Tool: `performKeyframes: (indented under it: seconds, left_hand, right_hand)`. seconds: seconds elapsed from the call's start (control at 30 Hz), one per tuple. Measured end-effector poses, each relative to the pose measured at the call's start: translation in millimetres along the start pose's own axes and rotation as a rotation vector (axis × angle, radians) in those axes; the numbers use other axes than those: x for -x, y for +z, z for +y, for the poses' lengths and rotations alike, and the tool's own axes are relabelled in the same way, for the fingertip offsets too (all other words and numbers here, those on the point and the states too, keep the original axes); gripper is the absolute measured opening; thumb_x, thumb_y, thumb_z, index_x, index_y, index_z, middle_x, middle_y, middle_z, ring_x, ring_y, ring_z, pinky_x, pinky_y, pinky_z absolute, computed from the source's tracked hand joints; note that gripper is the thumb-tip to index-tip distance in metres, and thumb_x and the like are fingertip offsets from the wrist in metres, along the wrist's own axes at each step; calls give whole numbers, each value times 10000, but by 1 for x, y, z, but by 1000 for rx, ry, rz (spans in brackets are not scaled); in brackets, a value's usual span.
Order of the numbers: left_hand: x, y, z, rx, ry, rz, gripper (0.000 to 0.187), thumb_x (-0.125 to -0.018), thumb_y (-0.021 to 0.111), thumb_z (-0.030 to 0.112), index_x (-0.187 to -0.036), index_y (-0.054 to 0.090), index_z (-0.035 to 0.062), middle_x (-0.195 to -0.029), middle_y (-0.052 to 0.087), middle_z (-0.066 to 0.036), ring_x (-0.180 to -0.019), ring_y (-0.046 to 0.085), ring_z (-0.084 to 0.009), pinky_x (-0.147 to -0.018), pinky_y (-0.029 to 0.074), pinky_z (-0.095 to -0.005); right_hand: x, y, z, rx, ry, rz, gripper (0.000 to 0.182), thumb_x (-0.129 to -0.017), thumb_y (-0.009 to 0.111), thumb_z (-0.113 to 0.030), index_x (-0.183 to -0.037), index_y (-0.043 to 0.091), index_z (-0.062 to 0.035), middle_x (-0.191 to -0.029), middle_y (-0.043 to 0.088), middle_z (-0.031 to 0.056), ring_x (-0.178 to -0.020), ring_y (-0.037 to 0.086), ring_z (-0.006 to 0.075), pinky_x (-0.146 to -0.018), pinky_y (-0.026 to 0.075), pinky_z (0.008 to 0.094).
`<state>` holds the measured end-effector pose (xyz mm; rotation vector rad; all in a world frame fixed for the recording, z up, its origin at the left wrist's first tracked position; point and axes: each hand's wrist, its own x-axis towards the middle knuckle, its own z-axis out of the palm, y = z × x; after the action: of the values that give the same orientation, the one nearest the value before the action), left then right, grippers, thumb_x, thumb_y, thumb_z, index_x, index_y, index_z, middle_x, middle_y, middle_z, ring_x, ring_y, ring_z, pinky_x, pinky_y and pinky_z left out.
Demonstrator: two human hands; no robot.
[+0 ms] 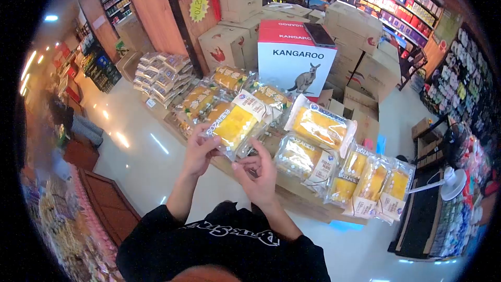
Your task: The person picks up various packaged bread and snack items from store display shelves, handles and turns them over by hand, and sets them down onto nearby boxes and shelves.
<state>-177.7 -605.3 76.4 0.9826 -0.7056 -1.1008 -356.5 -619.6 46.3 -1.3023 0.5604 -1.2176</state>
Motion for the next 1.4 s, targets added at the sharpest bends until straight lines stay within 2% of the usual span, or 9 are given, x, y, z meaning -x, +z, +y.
performKeyframes:
  seconds: [0.17,0.3,0.6,0.83,0.93,1.2,1.23,1.33,1.4]
  left_hand:
    - [-12,-6,8,-557,59,-65,400,-812,761,166,-1106,552,-5,-827,641,-48,-597,569,-111,-494,443,-222]
    - [-30,-15,7,-925,394,-82,356,-725,829,182,-997,652,37,-836,561,5,-602,429,-60,-500,319,-204]
    - [-56,-49,27,-981,404,-420,441,-771,780,365,-1011,630,27,-973,598,-102,-776,610,-220,-650,488,-332]
    - [-79,-105,25,-520,671,-648,315,-762,769,110,-1005,598,4,-915,575,-98,-579,417,-101,-503,340,-222]
    - [-78,-118,25,-356,655,-821,260,-845,691,178,-989,561,5,-902,517,-90,-618,382,-96,-533,315,-223]
    - [-33,-122,19,12,352,-1150,196,-856,667,126,-964,562,0,-872,544,-85,-704,470,-99,-607,381,-210]
    - [-25,-123,19,13,280,-1245,178,-842,671,74,-959,565,-8,-873,558,-89,-686,481,-90,-600,393,-206]
    - [-1,-133,14,-52,29,-1518,111,-851,620,-7,-949,566,1,-844,570,-64,-692,519,-84,-608,416,-204]
    - [14,-140,-4,2,-266,-1646,103,-876,612,51,-961,559,28,-818,565,-47,-669,508,-84,-590,407,-206]
  right_hand:
    - [-9,4,0,12,59,60,679,-826,713,-8,-1403,357,15,-905,633,89,-793,614,98,-689,508,228]
    - [-11,14,8,131,44,152,651,-828,706,-9,-1391,381,14,-848,611,59,-746,609,87,-646,501,216]
    - [-18,48,21,323,-74,492,550,-838,675,8,-1339,447,17,-775,534,0,-616,494,27,-549,399,162]
    - [-7,88,24,478,-297,992,422,-850,666,-1,-1244,518,14,-865,579,17,-621,490,24,-558,401,171]
    - [14,110,31,461,-296,1145,397,-848,672,-7,-1219,530,8,-983,596,37,-625,501,28,-561,404,169]
    - [101,176,14,889,61,1344,389,-813,724,-128,-1148,572,0,-1021,617,109,-696,600,127,-591,482,270]
    - [112,188,11,942,196,1311,432,-835,699,-232,-1166,552,4,-1067,619,148,-809,643,231,-699,514,374]
    - [159,224,29,1474,451,1049,501,-856,668,-286,-1234,501,-2,-1130,607,170,-915,626,302,-787,510,426]
    - [181,260,30,1359,862,899,552,-856,650,-351,-1253,487,-3,-1149,593,196,-1009,590,356,-868,476,458]
